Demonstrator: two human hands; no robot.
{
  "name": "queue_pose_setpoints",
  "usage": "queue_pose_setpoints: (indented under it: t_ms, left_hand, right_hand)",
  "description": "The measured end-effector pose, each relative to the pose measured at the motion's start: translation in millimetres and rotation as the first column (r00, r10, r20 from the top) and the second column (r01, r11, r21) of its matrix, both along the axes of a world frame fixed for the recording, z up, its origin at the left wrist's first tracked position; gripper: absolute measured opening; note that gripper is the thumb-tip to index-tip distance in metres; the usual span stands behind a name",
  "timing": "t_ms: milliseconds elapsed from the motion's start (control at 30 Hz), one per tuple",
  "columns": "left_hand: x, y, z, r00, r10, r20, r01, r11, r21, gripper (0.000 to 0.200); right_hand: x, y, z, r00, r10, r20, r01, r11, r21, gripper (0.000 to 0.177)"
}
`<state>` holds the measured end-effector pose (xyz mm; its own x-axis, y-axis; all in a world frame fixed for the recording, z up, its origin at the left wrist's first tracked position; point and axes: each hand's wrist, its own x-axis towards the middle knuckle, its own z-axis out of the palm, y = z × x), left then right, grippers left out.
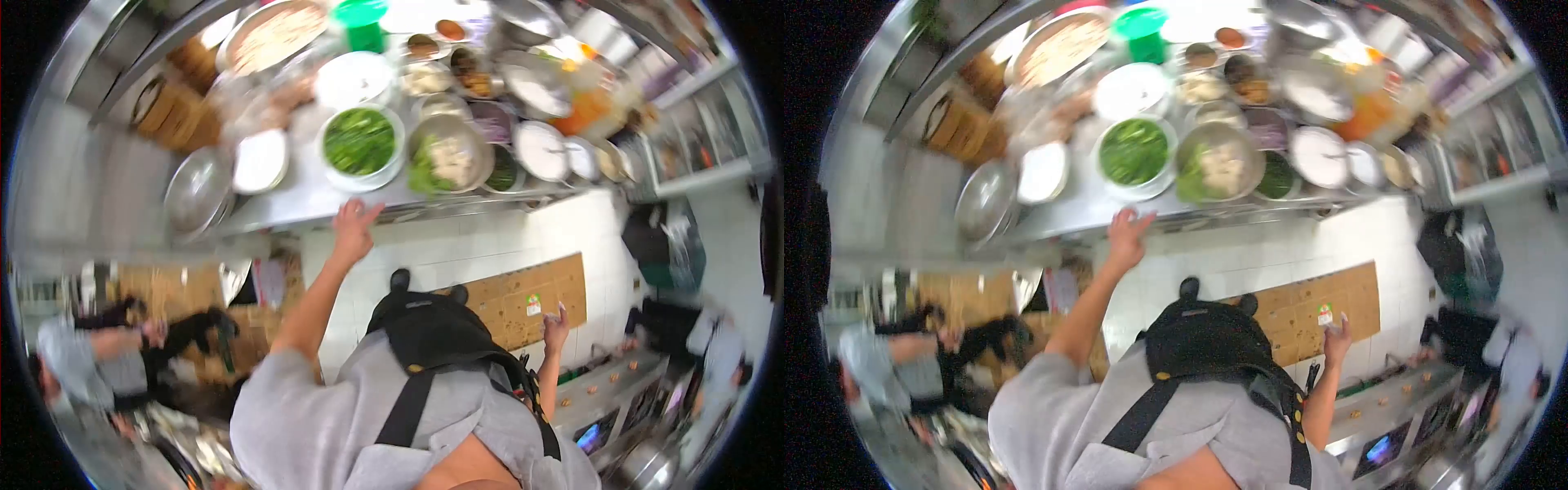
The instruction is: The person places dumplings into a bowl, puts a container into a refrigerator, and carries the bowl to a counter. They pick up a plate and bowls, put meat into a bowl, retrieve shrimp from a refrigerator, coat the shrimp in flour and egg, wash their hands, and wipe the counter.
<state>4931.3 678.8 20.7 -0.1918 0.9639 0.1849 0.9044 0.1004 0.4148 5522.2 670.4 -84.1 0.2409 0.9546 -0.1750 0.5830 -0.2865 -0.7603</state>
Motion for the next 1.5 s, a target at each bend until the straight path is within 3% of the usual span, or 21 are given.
queue_pose_setpoints:
  t_ms: [67, 133, 233, 367, 467, 533, 600, 733, 800, 867, 933, 1000, 1067, 1133, 1200, 1267, 1300, 1333, 1400, 1467, 1500]
  left_hand:
    - [49, 1, 30, 0.896, -0.216, 0.388, 0.176, 0.975, 0.138, 0.059]
    - [110, 17, 71, 0.593, -0.322, 0.737, 0.405, 0.911, 0.072, 0.046]
    - [216, 75, 136, 0.356, -0.571, 0.74, 0.608, 0.743, 0.281, 0.038]
    - [355, 210, 186, 0.298, -0.806, 0.512, 0.718, 0.543, 0.436, 0.042]
    - [469, 372, 197, 0.469, -0.757, 0.455, 0.668, 0.641, 0.379, 0.052]
    - [534, 445, 250, 0.166, -0.376, 0.912, 0.649, 0.738, 0.186, 0.06]
    - [595, 548, 254, 0.118, -0.206, 0.971, 0.526, 0.843, 0.115, 0.083]
    - [667, 675, 255, 0.058, 0.111, 0.992, -0.151, 0.983, -0.101, 0.105]
    - [673, 732, 244, 0.217, 0.297, 0.93, -0.549, 0.825, -0.135, 0.107]
    - [684, 706, 239, 0.345, 0.192, 0.919, -0.541, 0.84, 0.028, 0.102]
    - [696, 703, 159, 0.833, 0.174, 0.525, -0.521, 0.566, 0.639, 0.097]
    - [713, 655, 144, 0.579, -0.299, 0.759, -0.314, 0.777, 0.546, 0.093]
    - [715, 684, 135, 0.601, -0.233, 0.764, -0.369, 0.767, 0.524, 0.096]
    - [703, 753, 146, 0.671, 0.183, 0.719, -0.644, 0.625, 0.441, 0.09]
    - [686, 779, 182, 0.326, 0.006, 0.946, -0.522, 0.835, 0.174, 0.072]
    - [679, 798, 169, 0.678, 0.024, 0.735, -0.266, 0.94, 0.215, 0.05]
    - [687, 772, 165, 0.747, 0.112, 0.655, -0.262, 0.956, 0.135, 0.063]
    - [703, 703, 203, 0.225, 0.162, 0.961, -0.278, 0.956, -0.096, 0.042]
    - [687, 667, 196, 0.071, -0.094, 0.993, -0.323, 0.94, 0.112, 0.029]
    - [641, 675, 180, 0.481, -0.253, 0.839, -0.356, 0.819, 0.451, 0.029]
    - [630, 694, 172, 0.477, -0.254, 0.841, -0.36, 0.817, 0.45, 0.029]
  right_hand:
    - [-6, -5, 31, 0.992, -0.126, -0.02, 0.126, 0.992, -0.012, 0.059]
    - [-6, -4, 54, 0.954, -0.294, -0.054, 0.297, 0.954, 0.048, 0.059]
    - [25, -8, 57, 0.917, -0.388, 0.095, 0.381, 0.921, 0.084, 0.063]
    - [74, 8, 55, 0.838, -0.529, -0.131, 0.539, 0.84, 0.058, 0.063]
    - [105, 41, 81, 0.713, -0.587, -0.383, 0.631, 0.775, -0.013, 0.059]
    - [144, 64, 66, 0.567, -0.589, -0.576, 0.711, 0.703, -0.018, 0.06]
    - [180, 92, 48, 0.507, -0.549, -0.665, 0.721, 0.692, -0.021, 0.061]
    - [237, 128, 32, 0.463, -0.566, -0.682, 0.705, 0.702, -0.104, 0.061]
    - [275, 136, -5, 0.495, -0.533, -0.686, 0.661, 0.743, -0.1, 0.061]
    - [301, 150, -13, 0.492, -0.553, -0.672, 0.659, 0.741, -0.128, 0.061]
    - [319, 165, -14, 0.472, -0.584, -0.661, 0.672, 0.723, -0.158, 0.061]
    - [336, 185, -3, 0.452, -0.635, -0.627, 0.635, 0.723, -0.274, 0.064]
    - [351, 204, 8, 0.463, -0.616, -0.637, 0.624, 0.737, -0.26, 0.065]
    - [360, 219, 12, 0.484, -0.587, -0.649, 0.601, 0.762, -0.241, 0.067]
    - [368, 215, 8, 0.444, -0.662, -0.604, 0.656, 0.699, -0.285, 0.067]
    - [375, 218, -2, 0.444, -0.639, -0.628, 0.619, 0.726, -0.301, 0.066]
    - [375, 219, -5, 0.462, -0.632, -0.622, 0.586, 0.744, -0.321, 0.067]
    - [375, 219, -8, 0.479, -0.625, -0.616, 0.555, 0.76, -0.339, 0.068]
    - [377, 231, -10, 0.507, -0.621, -0.598, 0.549, 0.767, -0.332, 0.069]
    - [380, 238, -11, 0.527, -0.627, -0.574, 0.551, 0.766, -0.332, 0.07]
    - [381, 239, -10, 0.547, -0.614, -0.569, 0.543, 0.778, -0.316, 0.07]
